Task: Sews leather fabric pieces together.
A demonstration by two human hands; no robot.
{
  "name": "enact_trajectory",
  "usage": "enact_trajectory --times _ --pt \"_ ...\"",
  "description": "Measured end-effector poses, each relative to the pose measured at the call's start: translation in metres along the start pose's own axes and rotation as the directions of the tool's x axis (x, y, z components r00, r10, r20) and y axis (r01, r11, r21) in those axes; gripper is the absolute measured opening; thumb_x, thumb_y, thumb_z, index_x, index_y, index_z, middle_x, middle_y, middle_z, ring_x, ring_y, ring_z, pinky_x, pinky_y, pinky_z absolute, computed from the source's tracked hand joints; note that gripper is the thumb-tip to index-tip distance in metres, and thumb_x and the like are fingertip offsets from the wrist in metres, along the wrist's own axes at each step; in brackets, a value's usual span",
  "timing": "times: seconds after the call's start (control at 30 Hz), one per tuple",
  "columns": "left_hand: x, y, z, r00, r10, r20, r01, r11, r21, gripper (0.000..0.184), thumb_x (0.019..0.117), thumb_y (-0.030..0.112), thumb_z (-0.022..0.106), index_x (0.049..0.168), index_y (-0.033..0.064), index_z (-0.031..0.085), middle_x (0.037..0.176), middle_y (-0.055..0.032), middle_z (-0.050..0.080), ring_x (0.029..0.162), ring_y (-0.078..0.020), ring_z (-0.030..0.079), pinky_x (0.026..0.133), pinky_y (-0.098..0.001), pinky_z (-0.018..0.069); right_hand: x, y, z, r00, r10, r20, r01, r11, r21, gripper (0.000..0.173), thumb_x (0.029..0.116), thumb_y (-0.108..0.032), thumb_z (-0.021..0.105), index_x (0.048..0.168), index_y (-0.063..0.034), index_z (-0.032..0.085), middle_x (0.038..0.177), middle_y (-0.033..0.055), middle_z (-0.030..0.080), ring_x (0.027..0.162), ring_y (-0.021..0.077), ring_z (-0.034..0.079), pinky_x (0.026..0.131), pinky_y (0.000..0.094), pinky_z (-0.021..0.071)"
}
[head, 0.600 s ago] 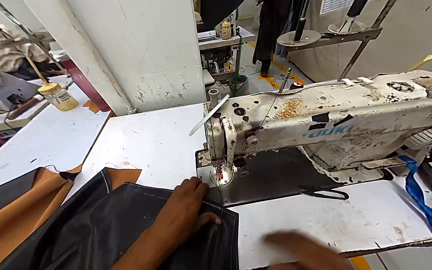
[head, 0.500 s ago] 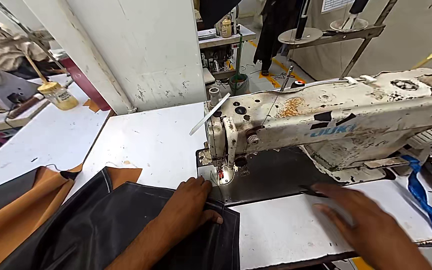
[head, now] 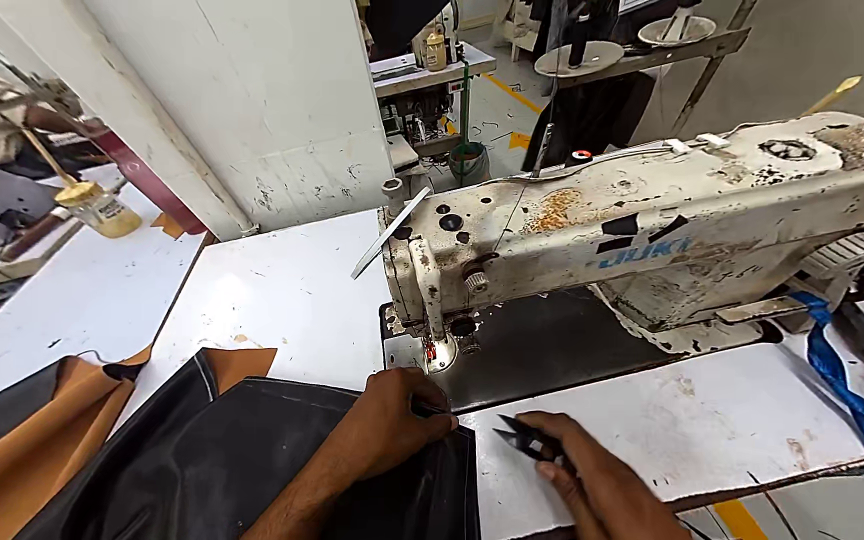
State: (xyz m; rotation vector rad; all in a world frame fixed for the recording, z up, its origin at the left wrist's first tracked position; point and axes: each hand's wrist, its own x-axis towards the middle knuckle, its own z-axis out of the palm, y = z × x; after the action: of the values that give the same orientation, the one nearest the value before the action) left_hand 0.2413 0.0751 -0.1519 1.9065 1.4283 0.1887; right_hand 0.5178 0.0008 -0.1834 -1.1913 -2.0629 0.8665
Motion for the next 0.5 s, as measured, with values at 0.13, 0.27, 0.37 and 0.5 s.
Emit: enact_trajectory --times 0.13,0.27,0.37,0.5 --pt "0.001 -0.007 0.007 0.99 0.066 -0.125 -0.082 0.988 -0.13 0.022 0.0927 0.042 0.072 0.095 0.0215 0.079 0.092 0.007 0.067 0.084 -0.0036 0.062 0.076 -0.0238 0.0527 0.006 -0.018 0.032 0.986 0.136 -0.094 -0.124 0.985 0.119 0.034 0.1021 -0.03 0.064 0.126 -0.0051 0.066 0.101 0.0085 0.068 0.07 0.0111 0.06 0.061 0.0275 0.0536" --pt "0.004 -0.016 0.017 0.955 0.058 -0.29 -0.131 0.962 -0.238 0.019 0.0933 0.039 0.073 0.092 0.0212 0.08 0.092 0.0071 0.069 0.083 -0.005 0.064 0.074 -0.023 0.0547 0.02 -0.016 0.056 0.974 0.115 -0.197 -0.118 0.993 -0.005 0.035 0.101 -0.039 0.063 0.117 -0.0081 0.07 0.097 0.005 0.07 0.069 0.0111 0.062 0.061 0.0282 0.055" --pt "0.005 -0.019 0.019 0.94 0.037 -0.338 -0.137 0.95 -0.279 0.02 0.0928 0.039 0.074 0.091 0.0201 0.079 0.093 0.0062 0.07 0.086 -0.0066 0.065 0.076 -0.0233 0.0553 0.033 -0.015 0.066 0.97 0.084 -0.226 -0.113 0.987 -0.115 0.036 0.1016 -0.042 0.06 0.115 -0.0095 0.07 0.098 0.005 0.071 0.076 0.0142 0.069 0.064 0.0324 0.0592" --pt "0.004 -0.021 0.021 0.935 0.053 -0.35 -0.165 0.94 -0.3 0.022 0.0929 0.04 0.073 0.09 0.0192 0.08 0.091 0.0056 0.07 0.085 -0.007 0.066 0.075 -0.0226 0.0553 0.045 -0.015 0.073 0.966 0.056 -0.253 -0.113 0.969 -0.218 0.036 0.1019 -0.042 0.057 0.114 -0.0099 0.07 0.098 0.0044 0.072 0.077 0.0162 0.071 0.062 0.0339 0.0593"
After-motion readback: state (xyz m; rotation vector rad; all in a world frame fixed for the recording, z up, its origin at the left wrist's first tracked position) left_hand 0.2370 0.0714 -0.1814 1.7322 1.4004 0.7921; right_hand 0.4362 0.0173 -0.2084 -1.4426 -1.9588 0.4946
